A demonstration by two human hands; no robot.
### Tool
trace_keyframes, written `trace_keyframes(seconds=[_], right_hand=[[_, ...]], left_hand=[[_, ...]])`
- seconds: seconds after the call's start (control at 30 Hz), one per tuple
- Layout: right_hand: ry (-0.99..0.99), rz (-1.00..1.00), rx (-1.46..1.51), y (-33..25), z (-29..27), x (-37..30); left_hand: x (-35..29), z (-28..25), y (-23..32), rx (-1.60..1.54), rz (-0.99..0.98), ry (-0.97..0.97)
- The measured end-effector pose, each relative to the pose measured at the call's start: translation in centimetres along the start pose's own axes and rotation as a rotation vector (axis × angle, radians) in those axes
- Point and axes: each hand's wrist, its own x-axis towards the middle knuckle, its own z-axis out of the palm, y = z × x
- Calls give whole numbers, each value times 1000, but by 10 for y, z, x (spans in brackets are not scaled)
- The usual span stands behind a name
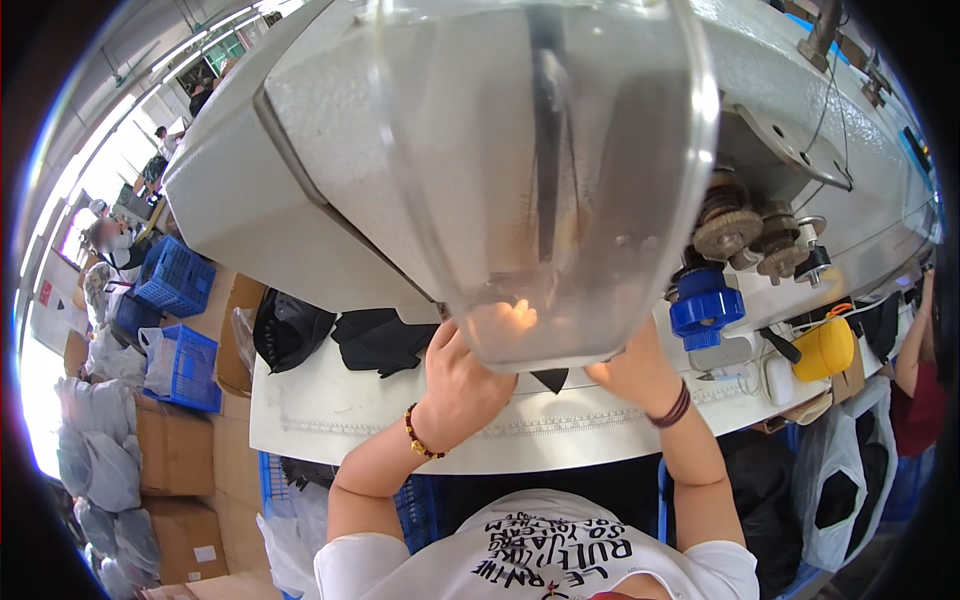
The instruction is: The recorder uses an industrial sewing machine to stitch together black leather components for shoe manufacturing.
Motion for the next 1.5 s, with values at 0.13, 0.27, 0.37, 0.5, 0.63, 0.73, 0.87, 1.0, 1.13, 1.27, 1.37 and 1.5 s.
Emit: trace_keyframes(seconds=[0.13,0.27,0.37,0.5,0.63,0.73,0.87,1.0,1.13,1.27,1.37,1.5], right_hand=[[-205,159,231,-2,-13,15],[-85,184,440,-11,-5,17],[-69,260,548,-20,-7,18],[-217,434,610,-17,-6,13],[-209,442,851,-11,-1,3],[-127,414,833,-16,9,-7],[-142,444,875,-16,13,-10],[-51,449,893,-18,21,-13],[5,447,841,-23,23,-10],[48,422,892,-23,29,-12],[-53,513,922,-27,14,-11],[-11,529,981,-23,23,-32]], left_hand=[[-8,4,1,-24,-69,32],[-6,1,2,-32,-86,-6],[-12,0,-1,-60,-96,-36],[-14,-5,0,-60,-169,-101],[-10,-7,2,-142,-271,-110],[-4,-10,3,-304,-430,-14],[-18,-4,-1,-170,-211,-90],[-15,-7,-2,-203,-205,-116],[-13,-9,-14,-194,-162,-181],[-16,-12,-17,-42,-35,-154],[-19,-14,-16,-118,-38,-159],[-27,-13,-14,-274,-120,15]])
